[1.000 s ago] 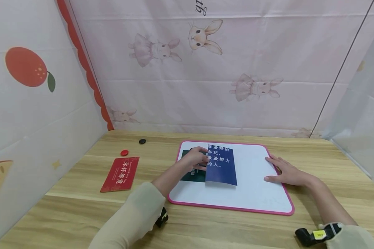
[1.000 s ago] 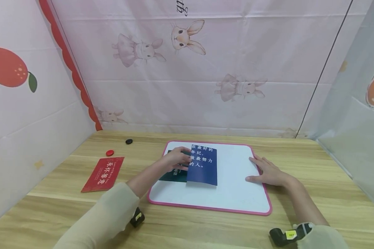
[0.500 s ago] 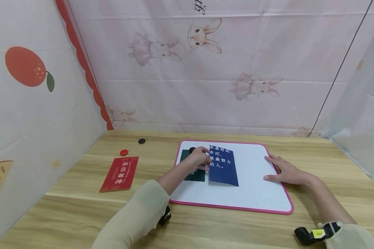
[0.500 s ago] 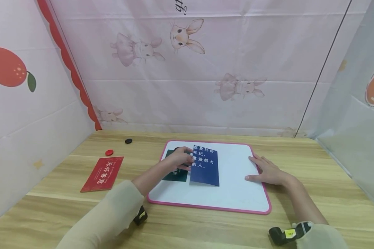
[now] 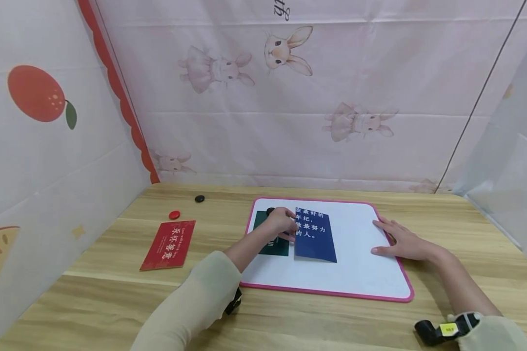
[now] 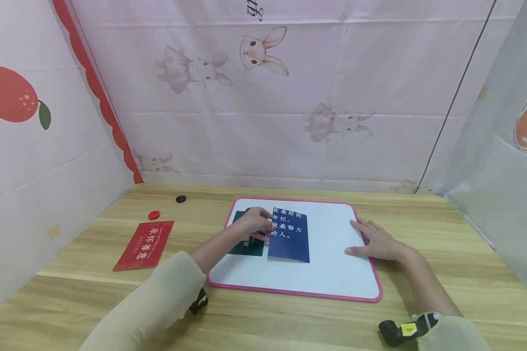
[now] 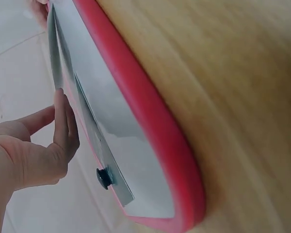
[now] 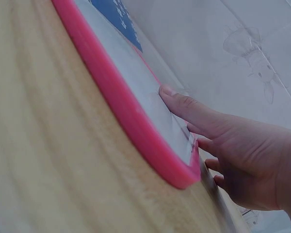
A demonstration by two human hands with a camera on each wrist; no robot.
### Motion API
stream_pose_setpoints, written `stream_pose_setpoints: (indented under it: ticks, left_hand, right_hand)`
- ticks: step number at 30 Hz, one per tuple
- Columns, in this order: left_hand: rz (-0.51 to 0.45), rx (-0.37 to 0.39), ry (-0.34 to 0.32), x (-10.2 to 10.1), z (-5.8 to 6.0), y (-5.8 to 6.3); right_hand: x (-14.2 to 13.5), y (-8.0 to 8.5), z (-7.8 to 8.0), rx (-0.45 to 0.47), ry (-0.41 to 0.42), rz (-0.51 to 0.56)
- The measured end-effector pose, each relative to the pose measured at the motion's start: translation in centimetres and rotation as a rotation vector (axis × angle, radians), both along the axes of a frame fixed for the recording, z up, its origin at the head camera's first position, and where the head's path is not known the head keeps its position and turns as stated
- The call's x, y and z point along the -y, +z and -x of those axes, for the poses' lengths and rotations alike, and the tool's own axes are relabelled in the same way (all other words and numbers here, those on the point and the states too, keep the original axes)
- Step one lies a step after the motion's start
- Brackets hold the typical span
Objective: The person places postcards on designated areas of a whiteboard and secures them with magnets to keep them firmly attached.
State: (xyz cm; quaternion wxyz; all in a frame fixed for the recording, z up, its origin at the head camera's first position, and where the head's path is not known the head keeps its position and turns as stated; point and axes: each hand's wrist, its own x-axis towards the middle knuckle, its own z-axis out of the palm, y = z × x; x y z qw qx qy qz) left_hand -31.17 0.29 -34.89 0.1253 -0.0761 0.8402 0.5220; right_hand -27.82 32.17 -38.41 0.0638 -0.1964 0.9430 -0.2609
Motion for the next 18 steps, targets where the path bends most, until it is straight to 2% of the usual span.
stream_pose_setpoints:
  ticks: [18]
  left_hand:
    - [0.059,-0.019,-0.05,-0.22,0.28,-0.86]
  right_hand:
    - [-0.05,-0.2,0.0,-0.001,-0.007,0.004]
